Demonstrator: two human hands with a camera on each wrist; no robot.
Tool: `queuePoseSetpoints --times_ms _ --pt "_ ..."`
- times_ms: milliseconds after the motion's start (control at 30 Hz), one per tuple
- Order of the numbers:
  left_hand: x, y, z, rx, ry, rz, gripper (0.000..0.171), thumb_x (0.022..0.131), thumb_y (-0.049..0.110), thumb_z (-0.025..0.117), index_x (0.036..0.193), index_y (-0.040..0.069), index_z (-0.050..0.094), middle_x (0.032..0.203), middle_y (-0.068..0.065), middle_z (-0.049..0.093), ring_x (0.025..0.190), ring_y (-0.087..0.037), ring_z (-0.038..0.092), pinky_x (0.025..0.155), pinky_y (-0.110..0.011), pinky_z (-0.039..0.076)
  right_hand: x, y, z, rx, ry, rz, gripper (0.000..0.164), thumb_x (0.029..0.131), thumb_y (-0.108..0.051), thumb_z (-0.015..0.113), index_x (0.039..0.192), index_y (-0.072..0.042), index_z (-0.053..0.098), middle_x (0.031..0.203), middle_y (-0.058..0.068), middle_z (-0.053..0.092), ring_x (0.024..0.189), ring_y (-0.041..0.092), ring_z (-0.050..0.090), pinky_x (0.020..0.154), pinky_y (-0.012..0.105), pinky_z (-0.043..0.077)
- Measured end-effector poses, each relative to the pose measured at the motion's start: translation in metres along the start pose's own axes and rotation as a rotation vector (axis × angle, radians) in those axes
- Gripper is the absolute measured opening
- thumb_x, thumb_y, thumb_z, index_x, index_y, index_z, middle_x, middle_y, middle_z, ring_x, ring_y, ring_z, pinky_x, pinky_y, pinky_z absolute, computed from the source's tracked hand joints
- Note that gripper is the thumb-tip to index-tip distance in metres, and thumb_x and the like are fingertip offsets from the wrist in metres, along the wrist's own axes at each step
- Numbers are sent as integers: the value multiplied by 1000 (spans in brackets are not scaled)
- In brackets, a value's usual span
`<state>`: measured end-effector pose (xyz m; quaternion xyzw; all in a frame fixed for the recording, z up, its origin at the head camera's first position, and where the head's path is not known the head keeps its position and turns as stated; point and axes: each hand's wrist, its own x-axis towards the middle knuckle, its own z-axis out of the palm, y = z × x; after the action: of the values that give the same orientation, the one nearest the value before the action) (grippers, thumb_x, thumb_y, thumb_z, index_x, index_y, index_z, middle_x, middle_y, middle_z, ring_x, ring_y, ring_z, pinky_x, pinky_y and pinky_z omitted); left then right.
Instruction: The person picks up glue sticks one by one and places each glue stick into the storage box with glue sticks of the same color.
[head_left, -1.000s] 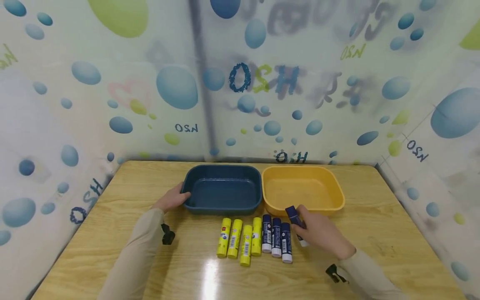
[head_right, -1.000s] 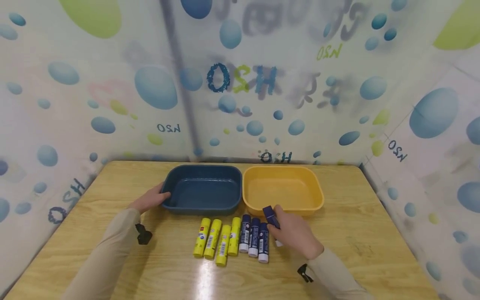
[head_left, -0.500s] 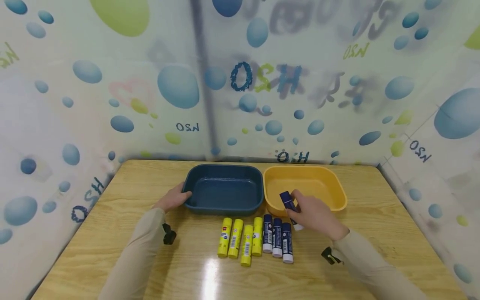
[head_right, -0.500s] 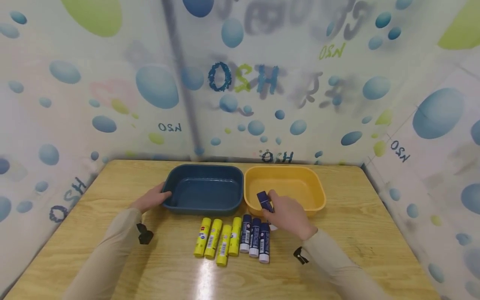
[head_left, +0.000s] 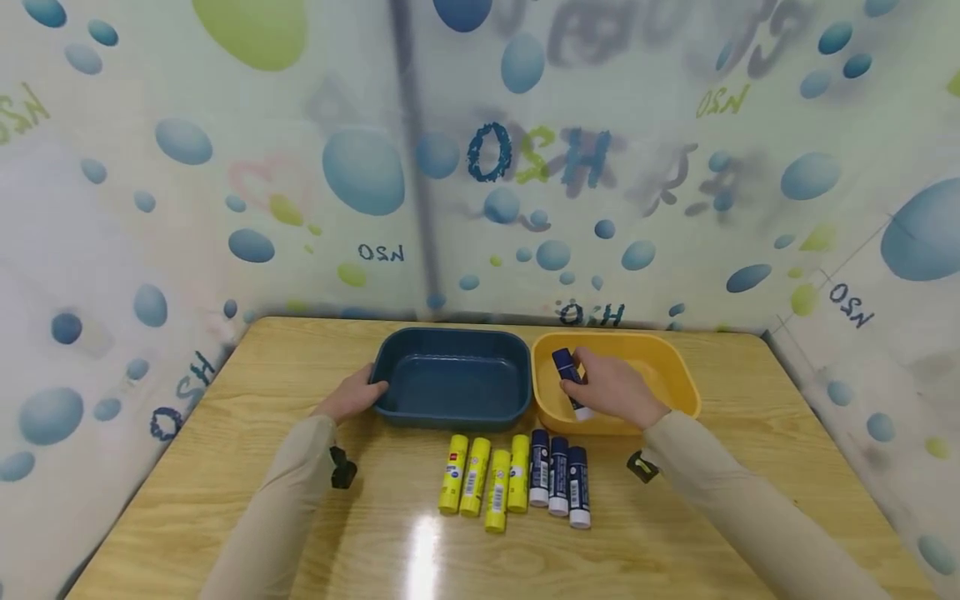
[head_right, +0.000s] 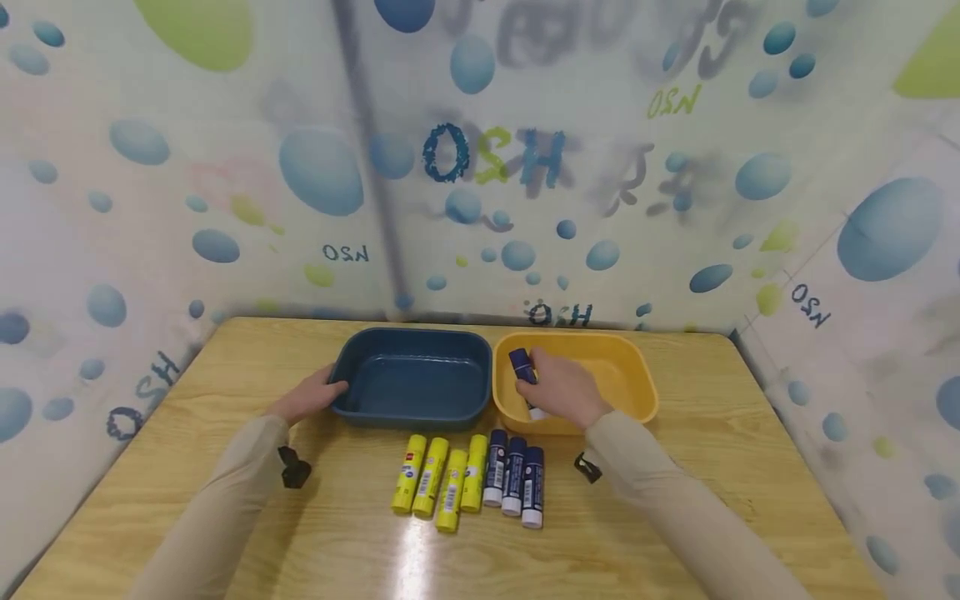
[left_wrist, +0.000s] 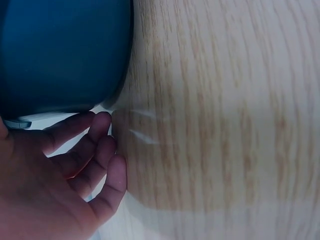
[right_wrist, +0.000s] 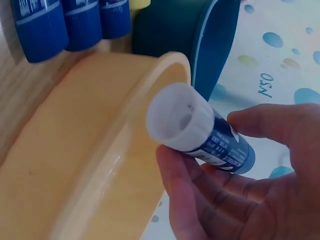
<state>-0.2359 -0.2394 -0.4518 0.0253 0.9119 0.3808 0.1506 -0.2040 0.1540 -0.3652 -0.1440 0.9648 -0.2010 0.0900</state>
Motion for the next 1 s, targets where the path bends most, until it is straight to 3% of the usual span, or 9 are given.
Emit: queuePoseSetpoints --times_ms 167,367,767,1000 --pt "0 0 0 -7 -2 3 61 97 20 42 146 -13 24 145 -35 32 133 -48 31 107 -55 25 14 1 -3 -28 -24 0 39 92 -29 62 113 2 55 72 5 56 57 18 51 52 30 40" --pt "0 3 -3 -12 8 -5 60 97 19 42 145 -14 25 144 -35 34 132 -48 32 107 -54 25 38 5 -4 -52 -79 7 34 90 -29 63 106 1 57 76 6 57 62 18 54 56 30 42" --pt "-3 2 -2 -18 17 9 60 96 18 44 143 -15 26 142 -36 35 131 -48 33 107 -54 26 75 16 7 -98 -340 165 23 89 -25 64 88 -1 63 68 8 61 53 17 59 46 21 42" --pt "-2 -1 2 -8 21 -4 61 96 19 44 143 -15 26 143 -36 34 132 -48 32 107 -54 26 83 12 16 -47 -409 254 27 87 -18 67 105 2 64 76 11 64 59 19 64 56 25 52"
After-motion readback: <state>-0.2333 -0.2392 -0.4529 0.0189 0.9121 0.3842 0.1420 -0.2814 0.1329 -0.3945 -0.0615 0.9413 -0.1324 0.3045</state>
